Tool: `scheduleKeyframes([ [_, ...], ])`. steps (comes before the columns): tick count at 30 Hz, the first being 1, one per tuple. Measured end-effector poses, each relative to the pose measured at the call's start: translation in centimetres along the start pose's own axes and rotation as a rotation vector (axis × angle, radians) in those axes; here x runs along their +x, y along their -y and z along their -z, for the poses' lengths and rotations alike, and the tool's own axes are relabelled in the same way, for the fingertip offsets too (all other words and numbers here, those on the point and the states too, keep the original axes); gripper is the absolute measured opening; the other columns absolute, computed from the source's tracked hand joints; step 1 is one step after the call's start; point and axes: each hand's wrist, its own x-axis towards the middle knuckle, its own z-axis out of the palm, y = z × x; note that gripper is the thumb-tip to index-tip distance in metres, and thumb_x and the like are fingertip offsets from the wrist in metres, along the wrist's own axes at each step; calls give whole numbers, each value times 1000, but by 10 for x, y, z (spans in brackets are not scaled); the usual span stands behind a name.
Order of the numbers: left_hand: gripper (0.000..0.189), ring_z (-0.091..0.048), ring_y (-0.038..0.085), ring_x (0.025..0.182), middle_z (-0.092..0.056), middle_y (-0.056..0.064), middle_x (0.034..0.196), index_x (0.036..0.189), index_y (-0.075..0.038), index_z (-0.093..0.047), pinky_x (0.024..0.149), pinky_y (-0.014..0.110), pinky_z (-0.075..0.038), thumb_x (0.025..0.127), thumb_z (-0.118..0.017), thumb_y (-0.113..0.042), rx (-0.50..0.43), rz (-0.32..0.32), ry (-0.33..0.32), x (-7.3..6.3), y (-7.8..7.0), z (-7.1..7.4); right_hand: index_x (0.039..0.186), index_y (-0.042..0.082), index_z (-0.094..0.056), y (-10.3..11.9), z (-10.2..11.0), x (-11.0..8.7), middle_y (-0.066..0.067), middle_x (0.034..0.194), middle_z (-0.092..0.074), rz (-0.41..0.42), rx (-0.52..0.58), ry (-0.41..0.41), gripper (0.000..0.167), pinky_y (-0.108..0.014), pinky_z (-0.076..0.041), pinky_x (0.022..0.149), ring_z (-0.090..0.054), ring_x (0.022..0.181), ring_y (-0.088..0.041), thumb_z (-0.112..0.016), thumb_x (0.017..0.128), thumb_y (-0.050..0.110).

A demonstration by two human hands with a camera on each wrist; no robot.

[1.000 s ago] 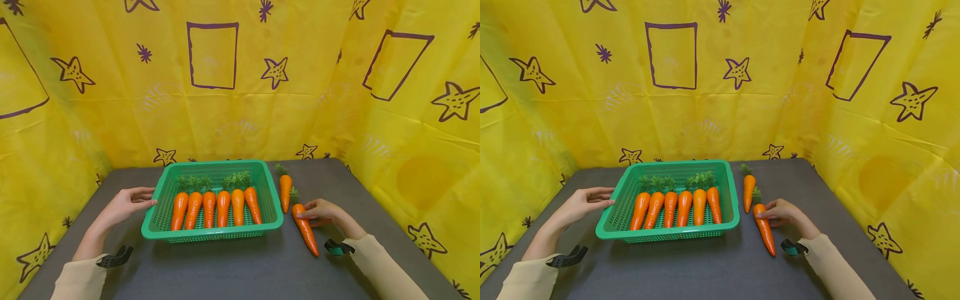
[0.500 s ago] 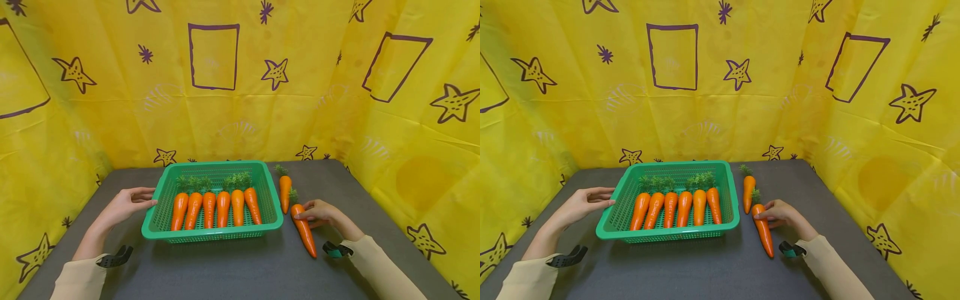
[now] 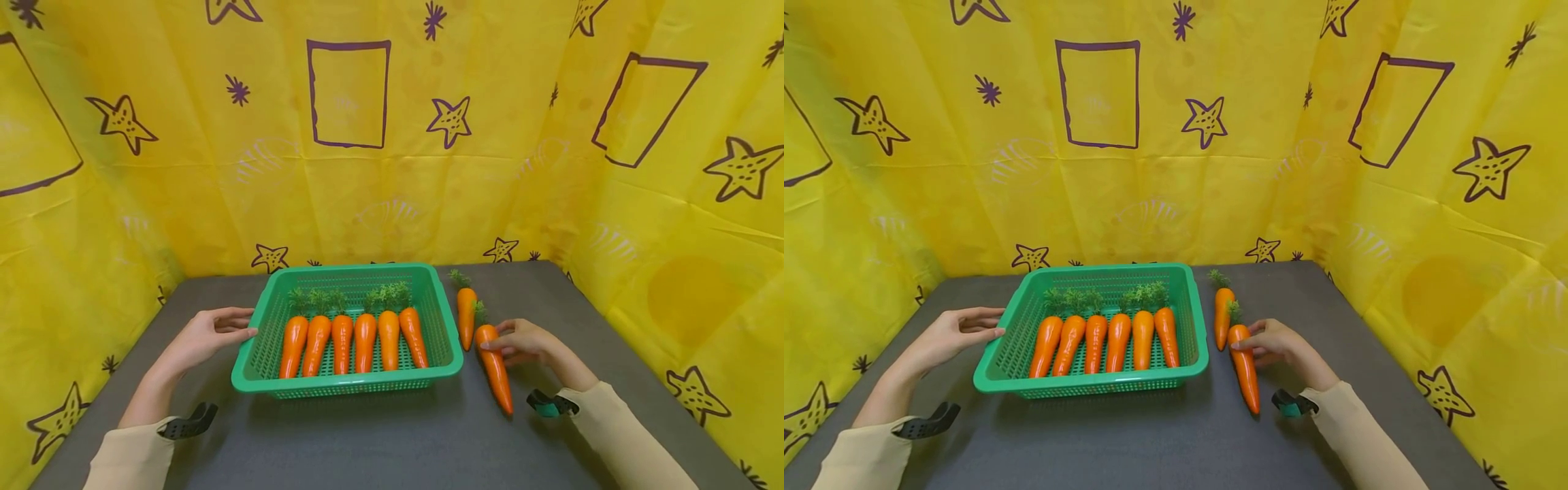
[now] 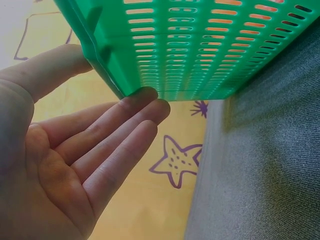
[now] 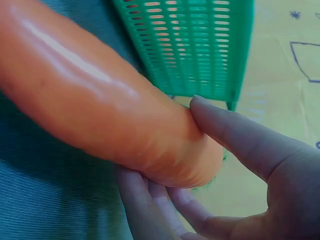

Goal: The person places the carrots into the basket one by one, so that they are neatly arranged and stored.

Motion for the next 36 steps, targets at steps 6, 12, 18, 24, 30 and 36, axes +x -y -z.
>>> scheduleKeyframes([
  [6, 58, -65, 30, 104, -65, 18, 117, 133, -3, -54, 85, 49, -52, 88, -66, -38, -2, 3, 1, 0, 0, 0, 138, -10, -27, 15, 8, -2, -23, 120, -54, 19, 24, 23, 80, -43, -56, 82, -66, 93, -21, -75, 82, 24],
  [12, 58, -65, 29, 104, -66, 17, 116, 132, -3, -54, 85, 48, -52, 88, -66, -38, 11, -1, 1, -1, -2, 1, 140, -13, -23, 31, 14, -4, -24, 122, -56, 58, 1, 51, 84, -43, -55, 85, -67, 95, -22, -72, 84, 27],
  [18, 57, -65, 31, 103, -66, 18, 116, 132, -2, -54, 85, 49, -52, 88, -66, -38, 21, -9, -2, 0, -2, 0, 141, -11, -24, 49, 15, -3, -25, 124, -56, 80, -39, 60, 85, -42, -55, 85, -66, 100, -24, -72, 84, 30],
  [24, 58, -65, 33, 104, -66, 20, 116, 132, -1, -54, 84, 49, -52, 88, -66, -38, 23, -8, -1, 0, -1, 0, 139, -9, -32, 66, 15, -1, -22, 120, -59, 88, -61, 59, 79, -41, -55, 84, -66, 97, -23, -73, 84, 30],
  [30, 58, -65, 32, 103, -66, 20, 116, 131, -1, -54, 85, 49, -52, 88, -67, -38, 23, -3, 1, 1, -2, 1, 138, -10, -35, 85, 10, -2, -20, 118, -62, 108, -88, 82, 75, -42, -55, 84, -67, 95, -21, -72, 85, 30],
  [36, 59, -66, 28, 102, -66, 19, 116, 131, -1, -54, 85, 47, -53, 88, -67, -38, 24, -1, 6, 2, -3, 1, 139, -9, -36, 103, 4, -1, -22, 122, -59, 120, -127, 91, 75, -41, -55, 86, -66, 97, -23, -71, 85, 29],
])
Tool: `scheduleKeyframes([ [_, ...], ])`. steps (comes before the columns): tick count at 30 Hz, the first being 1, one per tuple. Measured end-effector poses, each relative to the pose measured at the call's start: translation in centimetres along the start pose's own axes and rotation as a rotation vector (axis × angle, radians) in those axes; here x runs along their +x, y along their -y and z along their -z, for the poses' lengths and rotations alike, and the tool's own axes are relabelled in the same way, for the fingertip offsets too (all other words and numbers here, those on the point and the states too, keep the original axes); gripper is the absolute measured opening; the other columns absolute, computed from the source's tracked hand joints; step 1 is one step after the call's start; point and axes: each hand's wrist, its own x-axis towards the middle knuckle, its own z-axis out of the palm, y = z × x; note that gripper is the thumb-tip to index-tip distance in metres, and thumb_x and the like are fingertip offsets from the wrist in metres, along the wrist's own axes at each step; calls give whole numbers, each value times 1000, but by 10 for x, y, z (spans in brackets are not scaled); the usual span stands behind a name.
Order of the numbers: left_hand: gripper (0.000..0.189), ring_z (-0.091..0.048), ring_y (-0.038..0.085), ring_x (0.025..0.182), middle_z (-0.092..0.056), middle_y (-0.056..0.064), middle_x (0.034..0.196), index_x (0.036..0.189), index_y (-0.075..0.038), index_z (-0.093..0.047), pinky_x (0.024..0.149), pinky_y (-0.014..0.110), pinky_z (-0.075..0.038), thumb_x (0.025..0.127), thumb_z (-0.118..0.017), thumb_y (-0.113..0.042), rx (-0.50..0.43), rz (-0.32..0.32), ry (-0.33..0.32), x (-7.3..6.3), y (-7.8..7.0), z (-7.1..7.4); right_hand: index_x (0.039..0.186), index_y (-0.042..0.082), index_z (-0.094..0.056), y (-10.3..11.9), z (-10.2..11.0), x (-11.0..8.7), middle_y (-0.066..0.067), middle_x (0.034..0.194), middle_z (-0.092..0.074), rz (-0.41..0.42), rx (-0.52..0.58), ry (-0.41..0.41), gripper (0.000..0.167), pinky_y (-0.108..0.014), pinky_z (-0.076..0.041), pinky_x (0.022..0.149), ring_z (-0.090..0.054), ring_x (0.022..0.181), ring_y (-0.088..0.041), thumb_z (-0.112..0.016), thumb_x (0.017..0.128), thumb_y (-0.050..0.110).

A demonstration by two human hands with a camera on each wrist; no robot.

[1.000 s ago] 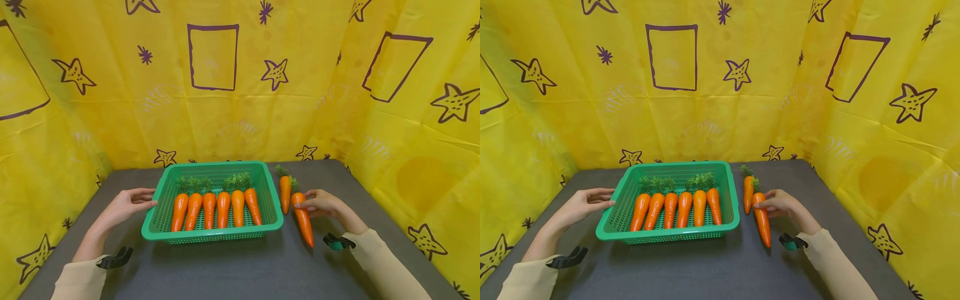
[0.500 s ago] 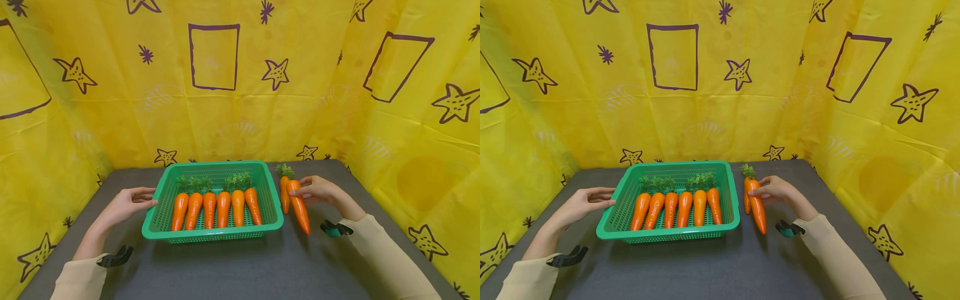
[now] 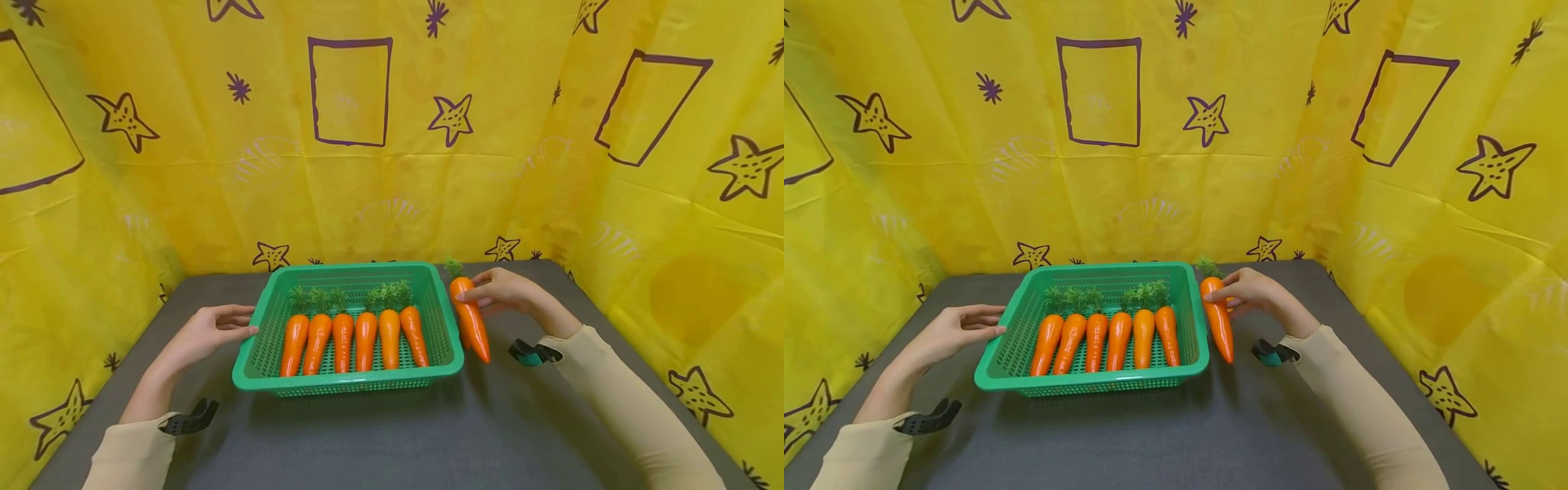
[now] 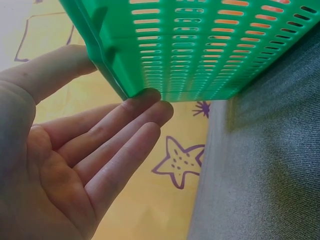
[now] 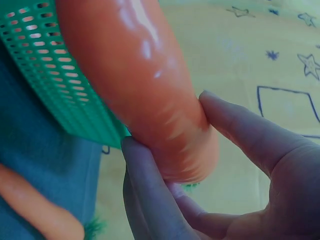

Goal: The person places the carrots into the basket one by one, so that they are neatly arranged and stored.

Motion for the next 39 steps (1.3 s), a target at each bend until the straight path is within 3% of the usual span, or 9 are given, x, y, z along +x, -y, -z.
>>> scheduleKeyframes([
  [7, 58, -66, 28, 101, -67, 17, 114, 131, -1, -55, 83, 43, -54, 87, -67, -38, 10, -2, 3, 1, 0, 1, 135, -7, -43, 17, -6, 7, -20, 120, -61, 18, -16, 27, 67, -40, -55, 85, -66, 102, -28, -71, 86, 28],
  [20, 58, -67, 25, 100, -68, 16, 113, 130, -1, -55, 78, 32, -54, 87, -68, -39, 13, 6, 6, 1, 1, 1, 140, -3, -40, 44, -27, 31, -21, 134, -51, -17, -60, 45, 73, -40, -54, 87, -61, 112, -31, -73, 84, 31],
  [25, 59, -66, 27, 101, -67, 17, 113, 130, -1, -55, 79, 36, -55, 87, -68, -39, 8, 7, 3, 1, 1, 1, 139, -3, -41, 51, -37, 39, -21, 139, -46, -25, -44, 59, 74, -36, -56, 82, -58, 116, -32, -74, 83, 31],
  [32, 59, -66, 30, 102, -67, 18, 114, 131, -1, -54, 81, 40, -55, 87, -68, -39, 3, 3, 4, 2, 1, 0, 128, -5, -53, 61, -53, 50, -19, 139, -48, -4, -5, 99, 56, -38, -55, 84, -62, 111, -31, -73, 84, 24],
  [39, 59, -66, 29, 102, -67, 18, 114, 131, -1, -54, 81, 40, -55, 87, -68, -38, -8, 11, 7, 1, 0, 0, 133, -4, -49, 68, -69, 61, -19, 141, -47, -6, -9, 126, 65, -39, -54, 87, -59, 116, -32, -74, 83, 27],
])
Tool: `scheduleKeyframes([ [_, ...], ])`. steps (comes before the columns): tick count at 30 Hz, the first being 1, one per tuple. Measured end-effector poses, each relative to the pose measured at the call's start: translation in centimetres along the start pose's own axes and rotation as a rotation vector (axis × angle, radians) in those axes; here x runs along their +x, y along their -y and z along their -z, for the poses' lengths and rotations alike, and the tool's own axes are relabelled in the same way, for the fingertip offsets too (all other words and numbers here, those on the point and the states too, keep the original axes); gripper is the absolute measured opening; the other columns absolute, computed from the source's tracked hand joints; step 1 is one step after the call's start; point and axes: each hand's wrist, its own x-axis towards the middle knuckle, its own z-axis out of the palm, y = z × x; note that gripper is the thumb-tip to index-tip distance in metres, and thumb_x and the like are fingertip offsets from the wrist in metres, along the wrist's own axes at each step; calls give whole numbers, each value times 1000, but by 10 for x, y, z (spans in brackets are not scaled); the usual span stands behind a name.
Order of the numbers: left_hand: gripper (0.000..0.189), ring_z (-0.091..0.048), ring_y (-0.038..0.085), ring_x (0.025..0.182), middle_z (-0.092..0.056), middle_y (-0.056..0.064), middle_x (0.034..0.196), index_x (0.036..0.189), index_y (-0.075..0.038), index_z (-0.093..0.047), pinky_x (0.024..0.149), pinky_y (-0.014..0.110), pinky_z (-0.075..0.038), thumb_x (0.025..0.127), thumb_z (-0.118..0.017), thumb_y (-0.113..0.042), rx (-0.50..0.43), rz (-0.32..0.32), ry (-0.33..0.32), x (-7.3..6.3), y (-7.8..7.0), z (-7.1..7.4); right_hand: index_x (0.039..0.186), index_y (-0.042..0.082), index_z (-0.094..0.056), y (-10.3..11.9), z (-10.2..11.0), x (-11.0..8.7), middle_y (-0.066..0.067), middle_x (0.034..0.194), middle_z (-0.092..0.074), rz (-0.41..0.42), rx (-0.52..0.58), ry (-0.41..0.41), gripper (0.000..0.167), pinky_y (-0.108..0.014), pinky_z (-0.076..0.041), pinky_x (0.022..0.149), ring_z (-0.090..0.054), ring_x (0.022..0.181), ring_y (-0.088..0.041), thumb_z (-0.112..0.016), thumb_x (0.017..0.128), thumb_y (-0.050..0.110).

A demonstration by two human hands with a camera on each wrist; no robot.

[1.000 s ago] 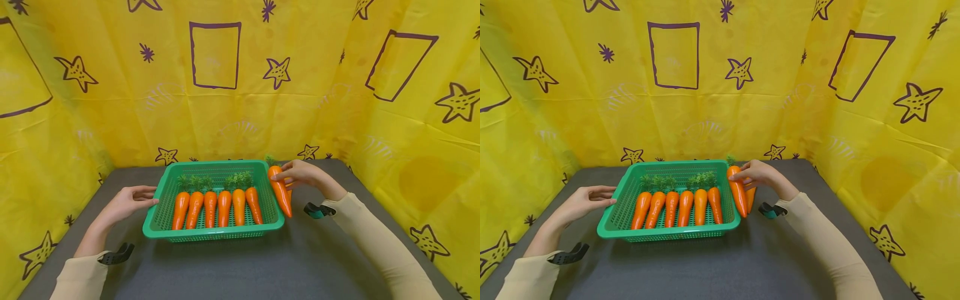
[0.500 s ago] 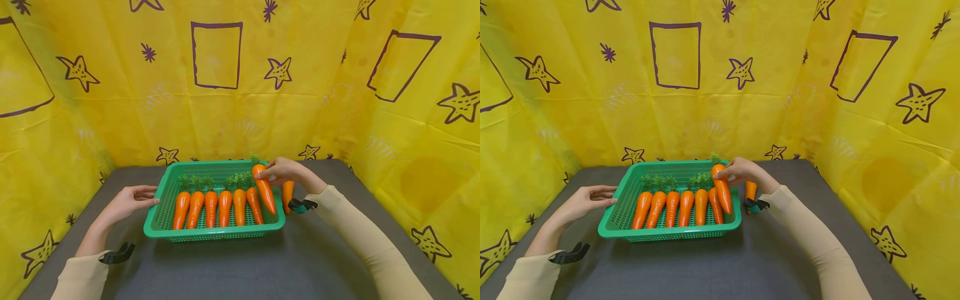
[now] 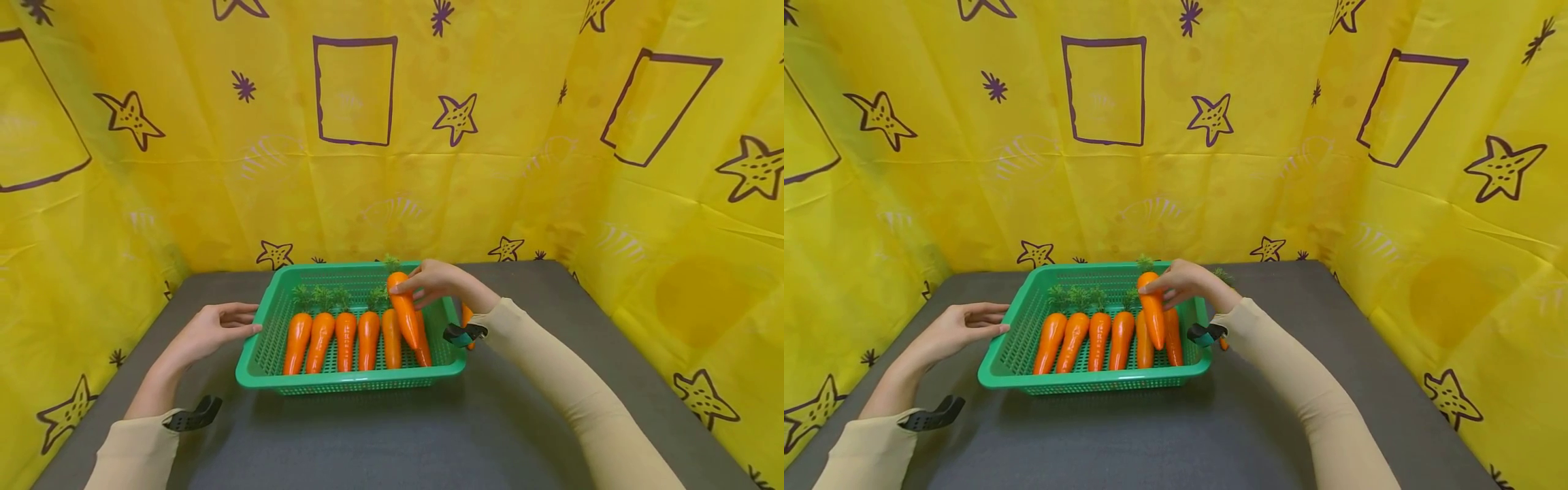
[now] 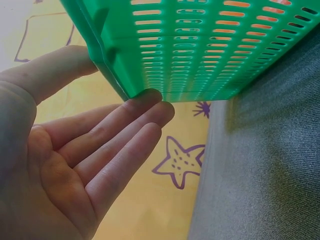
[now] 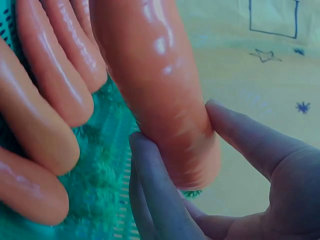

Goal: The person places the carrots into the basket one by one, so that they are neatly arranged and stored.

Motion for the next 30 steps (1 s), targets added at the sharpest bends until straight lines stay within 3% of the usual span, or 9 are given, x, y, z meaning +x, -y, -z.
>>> scheduleKeyframes([
  [6, 59, -66, 31, 102, -67, 19, 113, 131, 0, -54, 83, 46, -54, 87, -68, -38, -4, -4, -7, -1, 1, 0, 119, -3, -61, 3, -11, 12, -18, 129, -57, 8, 15, 48, 46, -41, -54, 88, -63, 109, -29, -73, 84, 25],
  [13, 59, -66, 30, 102, -67, 18, 113, 131, 0, -54, 82, 43, -55, 87, -68, -38, 0, -3, -8, -1, 4, 0, 112, -2, -65, 4, -24, 25, -16, 121, -63, 12, 6, 71, 41, -42, -53, 90, -65, 102, -24, -74, 84, 26],
  [16, 59, -66, 29, 101, -67, 18, 113, 130, -1, -55, 81, 42, -55, 87, -68, -39, 3, -3, -10, -2, 5, 0, 93, 1, -70, 6, -30, 29, -13, 103, -69, 16, -8, 91, 27, -43, -51, 92, -67, 90, -21, -74, 83, 26],
  [18, 59, -66, 29, 101, -67, 18, 113, 130, -1, -55, 81, 42, -55, 87, -68, -38, 1, -5, -11, -1, 5, 0, 76, 5, -65, 7, -34, 32, -9, 87, -66, 11, -12, 98, 25, -44, -51, 92, -65, 81, -19, -75, 82, 26],
  [19, 59, -66, 30, 102, -67, 18, 113, 130, -1, -55, 81, 43, -55, 87, -68, -38, -2, -5, -11, -1, 5, 0, 75, 6, -63, 7, -36, 34, -8, 86, -64, 8, -13, 98, 25, -44, -51, 92, -65, 80, -18, -75, 82, 27],
  [22, 59, -65, 31, 103, -66, 19, 114, 130, -1, -55, 82, 44, -55, 87, -68, -38, -8, -3, -13, -1, 5, 1, 84, 4, -60, 9, -43, 38, -9, 96, -59, -13, -8, 83, 30, -43, -52, 90, -64, 88, -20, -77, 80, 28],
  [25, 59, -65, 32, 103, -66, 19, 115, 131, -1, -55, 82, 45, -54, 87, -68, -38, -13, 2, -12, -1, 4, 1, 107, -1, -57, 9, -49, 43, -14, 115, -57, -37, 17, 63, 47, -41, -54, 87, -63, 98, -24, -79, 78, 27],
  [30, 59, -66, 30, 102, -67, 18, 113, 131, -1, -55, 81, 41, -55, 87, -68, -39, -13, -3, -7, 0, 3, 0, 114, -5, -58, 8, -58, 49, -20, 120, -58, -58, 26, 63, 51, -39, -55, 85, -66, 94, -25, -79, 78, 25],
])
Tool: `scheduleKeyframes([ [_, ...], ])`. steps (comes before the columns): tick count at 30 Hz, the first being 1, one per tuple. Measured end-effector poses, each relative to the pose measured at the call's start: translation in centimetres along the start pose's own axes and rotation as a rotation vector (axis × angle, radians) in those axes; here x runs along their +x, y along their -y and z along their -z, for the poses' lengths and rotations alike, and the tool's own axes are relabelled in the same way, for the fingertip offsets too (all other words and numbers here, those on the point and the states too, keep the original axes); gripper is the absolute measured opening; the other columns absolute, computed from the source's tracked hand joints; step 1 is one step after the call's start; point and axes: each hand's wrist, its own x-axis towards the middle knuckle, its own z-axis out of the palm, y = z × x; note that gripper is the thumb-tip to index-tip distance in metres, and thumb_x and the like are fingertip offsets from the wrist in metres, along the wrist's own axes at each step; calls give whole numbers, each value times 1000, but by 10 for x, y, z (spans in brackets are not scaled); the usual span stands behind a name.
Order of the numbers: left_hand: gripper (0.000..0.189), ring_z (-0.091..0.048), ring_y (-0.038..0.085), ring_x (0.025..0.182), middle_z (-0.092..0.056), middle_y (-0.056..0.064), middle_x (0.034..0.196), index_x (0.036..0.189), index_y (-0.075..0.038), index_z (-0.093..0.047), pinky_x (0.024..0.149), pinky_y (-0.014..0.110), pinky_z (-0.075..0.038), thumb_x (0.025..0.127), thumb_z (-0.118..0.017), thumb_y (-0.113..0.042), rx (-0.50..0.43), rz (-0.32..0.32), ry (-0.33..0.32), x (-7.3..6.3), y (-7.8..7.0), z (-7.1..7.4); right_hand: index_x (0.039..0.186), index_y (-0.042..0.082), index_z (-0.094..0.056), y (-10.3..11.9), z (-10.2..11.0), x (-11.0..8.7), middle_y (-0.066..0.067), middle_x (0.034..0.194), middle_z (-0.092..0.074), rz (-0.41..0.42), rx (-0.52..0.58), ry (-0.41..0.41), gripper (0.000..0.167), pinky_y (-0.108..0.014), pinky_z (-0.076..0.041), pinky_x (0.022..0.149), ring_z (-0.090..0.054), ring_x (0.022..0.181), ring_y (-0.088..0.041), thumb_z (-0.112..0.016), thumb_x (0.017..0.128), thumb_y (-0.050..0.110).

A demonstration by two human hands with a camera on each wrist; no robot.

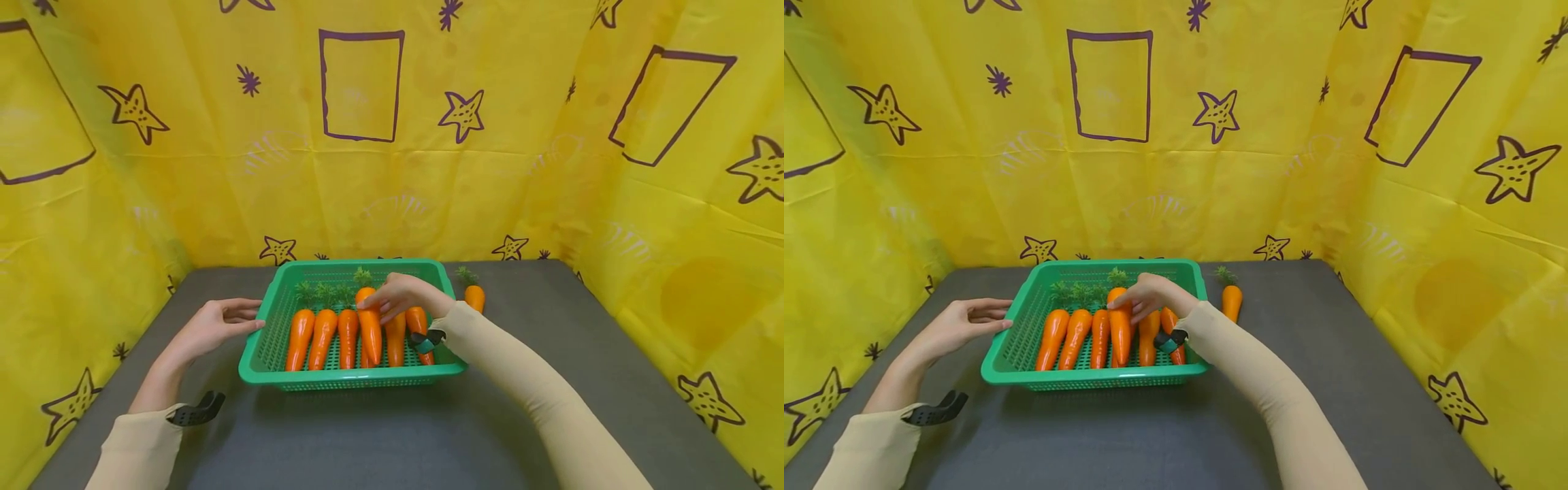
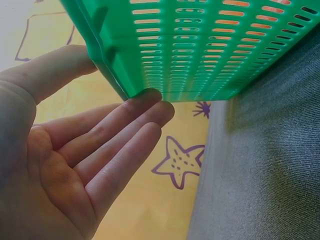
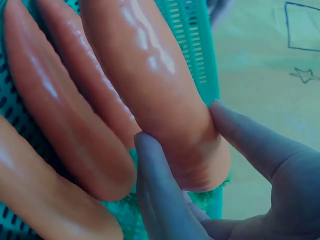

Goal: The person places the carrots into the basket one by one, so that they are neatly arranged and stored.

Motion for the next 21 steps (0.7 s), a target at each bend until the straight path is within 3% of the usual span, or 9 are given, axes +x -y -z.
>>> scheduleKeyframes([
  [9, 60, -66, 31, 103, -67, 19, 114, 131, 0, -54, 82, 42, -55, 87, -68, -39, 4, 3, 3, 0, 0, 0, 117, -7, -53, -5, -11, 13, -19, 111, -59, -7, 1, 12, 58, -35, -57, 77, -67, 89, -24, -81, 76, 22],
  [17, 58, -66, 29, 102, -67, 19, 113, 131, 0, -54, 80, 39, -55, 88, -68, -36, -6, -6, 5, 0, -2, 0, 114, -5, -49, -9, -18, 18, -17, 106, -58, 13, -17, -52, 62, -34, -57, 76, -67, 87, -25, -83, 73, 28],
  [21, 57, -66, 30, 101, -67, 20, 113, 131, 2, -54, 80, 40, -55, 88, -68, -34, -8, -20, 5, 0, -3, 1, 111, -2, -56, -11, -20, 18, -14, 106, -62, 3, -51, -84, 58, -32, -58, 73, -67, 90, -23, -83, 73, 32],
])
